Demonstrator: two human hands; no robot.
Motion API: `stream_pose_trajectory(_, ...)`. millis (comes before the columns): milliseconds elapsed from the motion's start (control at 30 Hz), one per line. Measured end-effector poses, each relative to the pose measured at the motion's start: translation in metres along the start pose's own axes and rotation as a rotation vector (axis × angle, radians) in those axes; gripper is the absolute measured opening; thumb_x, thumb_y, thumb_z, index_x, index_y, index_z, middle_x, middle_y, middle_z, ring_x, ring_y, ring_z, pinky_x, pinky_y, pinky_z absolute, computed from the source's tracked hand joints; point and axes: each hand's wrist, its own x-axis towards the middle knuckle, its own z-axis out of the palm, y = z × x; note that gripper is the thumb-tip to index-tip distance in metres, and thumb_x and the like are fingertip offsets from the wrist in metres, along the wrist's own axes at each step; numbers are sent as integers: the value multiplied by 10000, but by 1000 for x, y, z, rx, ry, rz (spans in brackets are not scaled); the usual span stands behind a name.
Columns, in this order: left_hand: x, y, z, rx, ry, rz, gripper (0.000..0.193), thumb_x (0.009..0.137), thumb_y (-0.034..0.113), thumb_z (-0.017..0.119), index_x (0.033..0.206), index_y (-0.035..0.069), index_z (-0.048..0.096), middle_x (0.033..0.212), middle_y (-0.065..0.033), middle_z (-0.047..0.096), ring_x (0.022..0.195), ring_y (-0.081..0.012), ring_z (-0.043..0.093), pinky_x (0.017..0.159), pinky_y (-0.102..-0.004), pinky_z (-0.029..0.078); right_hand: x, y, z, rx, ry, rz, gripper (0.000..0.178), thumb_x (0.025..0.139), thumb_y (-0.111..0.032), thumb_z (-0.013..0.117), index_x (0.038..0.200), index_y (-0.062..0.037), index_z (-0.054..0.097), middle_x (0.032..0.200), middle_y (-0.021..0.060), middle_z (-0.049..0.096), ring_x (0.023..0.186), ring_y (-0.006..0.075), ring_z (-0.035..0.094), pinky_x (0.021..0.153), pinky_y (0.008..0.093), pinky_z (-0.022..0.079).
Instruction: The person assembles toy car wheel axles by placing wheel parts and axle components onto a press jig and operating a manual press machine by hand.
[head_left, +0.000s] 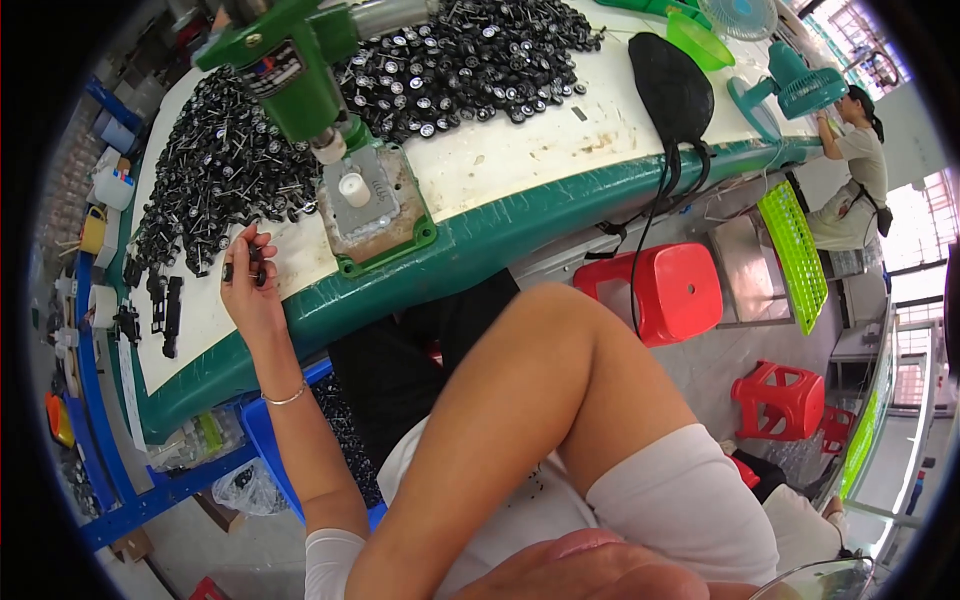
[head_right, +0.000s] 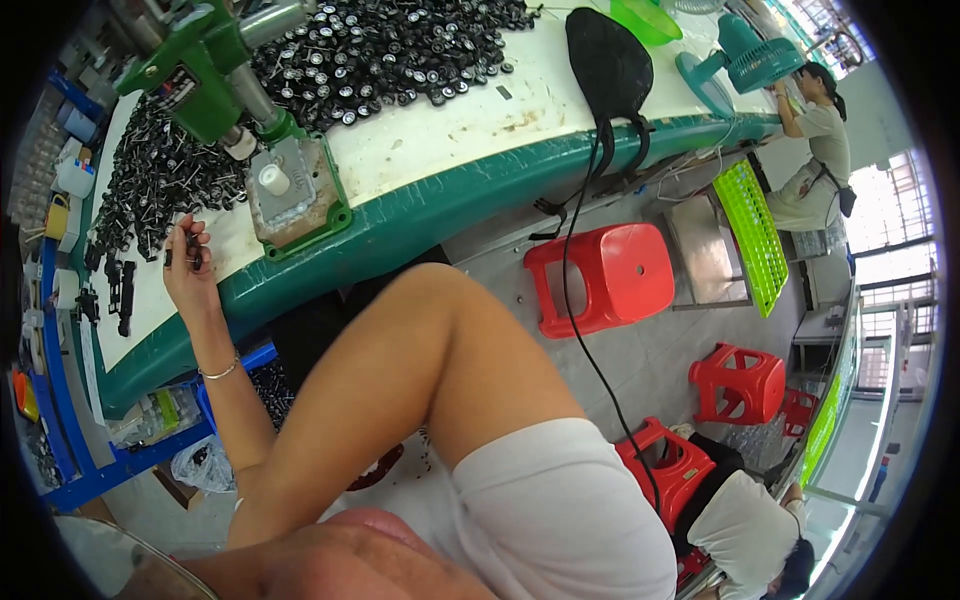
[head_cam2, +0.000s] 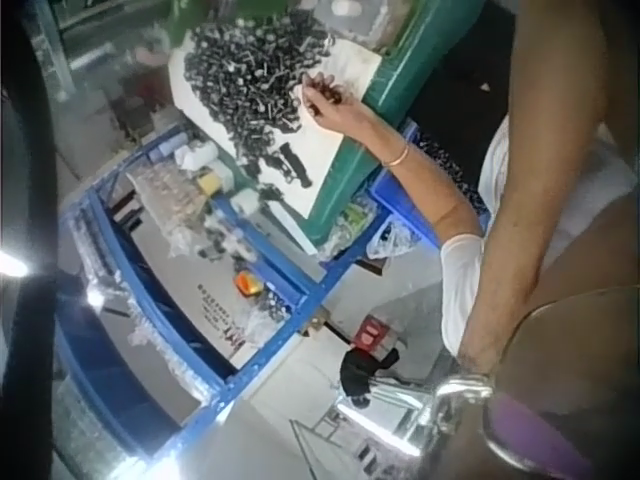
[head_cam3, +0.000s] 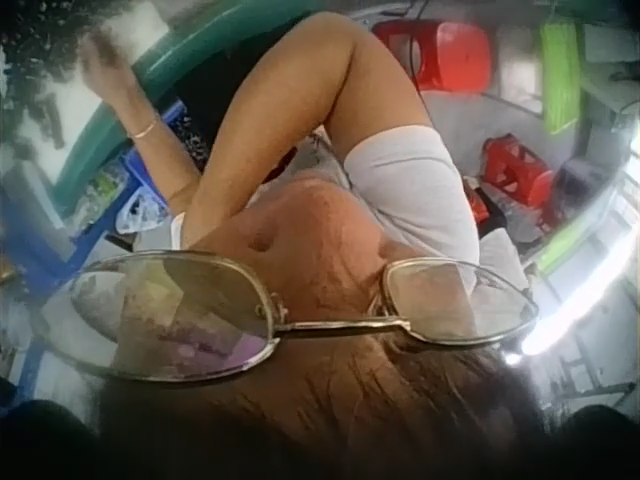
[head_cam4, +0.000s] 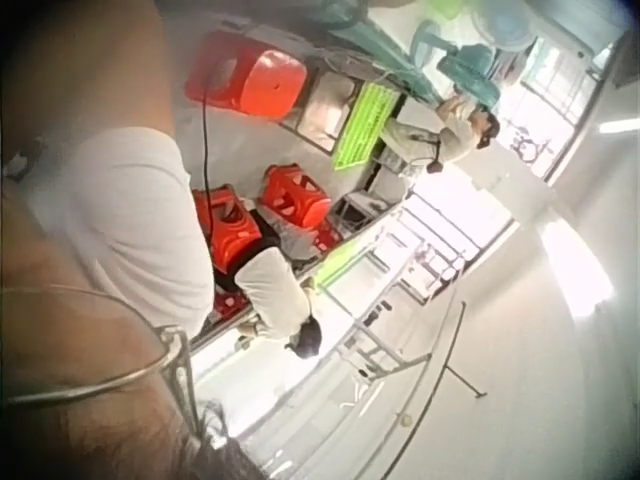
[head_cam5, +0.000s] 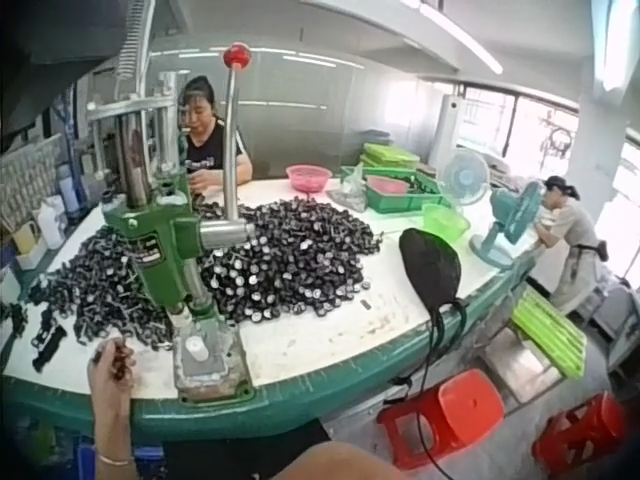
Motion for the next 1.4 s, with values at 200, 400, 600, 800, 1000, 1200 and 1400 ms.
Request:
stream_pose_trajectory(200, -4, 7, -2, 15, 16, 2, 255, 960, 186, 560, 1083, -24, 633, 920, -91, 664, 754, -105, 596, 587, -196, 409, -49, -137, -167, 340, 137, 902, 273, 875, -243, 631, 766, 7, 643, 613, 57, 603, 570, 137, 569, 542, 300, 446)
stream_pose_trajectory(400, -4, 4, 5, 50, 15, -6, 263, 960, 192, 562, 1093, -25, 629, 912, -85, 664, 737, -100, 594, 586, -199, 408, -156, -199, -238, -103, 670, 1367, 240, 914, -277, 634, 872, -46, 686, 756, 0, 643, 663, 63, 584, 588, 224, 479)
stream_pose_trajectory(600, -6, 6, 9, 77, -6, -15, 245, 965, 175, 550, 1082, -25, 633, 907, -87, 659, 726, -94, 591, 563, -188, 409, -211, -240, -286, -533, 1029, 1352, 274, 913, -271, 626, 747, -53, 637, 668, -36, 582, 593, 25, 484, 550, 185, 391)
stream_pose_trajectory(800, -6, 8, 14, 114, 25, -10, 231, 955, 179, 569, 1054, -15, 646, 879, -72, 662, 694, -83, 586, 539, -178, 398, -232, -235, -290, -619, 1270, 1240, 304, 919, -260, 618, 693, -58, 599, 616, -51, 508, 564, 18, 422, 522, 183, 328)
stream_pose_trajectory(1000, -10, 11, 15, 127, 28, -32, 228, 959, 184, 559, 1032, -12, 653, 864, -63, 661, 689, -70, 573, 540, -176, 385, -232, -232, -284, -717, 1208, 1261, 292, 913, -228, 622, 708, -22, 598, 620, -37, 523, 571, 24, 437, 525, 187, 338)
stream_pose_trajectory(1200, -13, 14, 18, 190, 42, -68, 257, 957, 215, 560, 1034, -10, 657, 861, -57, 664, 688, -71, 575, 546, -181, 375, -234, -231, -281, -867, 1198, 1282, 308, 907, -246, 623, 708, -12, 610, 595, -26, 520, 564, 37, 434, 518, 217, 336)
stream_pose_trajectory(1400, -12, 15, 18, 119, -5, -28, 247, 961, 192, 552, 1027, -22, 656, 856, -63, 665, 705, -76, 582, 561, -191, 393, -233, -229, -281, -853, 1215, 1268, 285, 920, -218, 622, 721, -15, 604, 631, -27, 537, 573, 28, 429, 526, 196, 329)
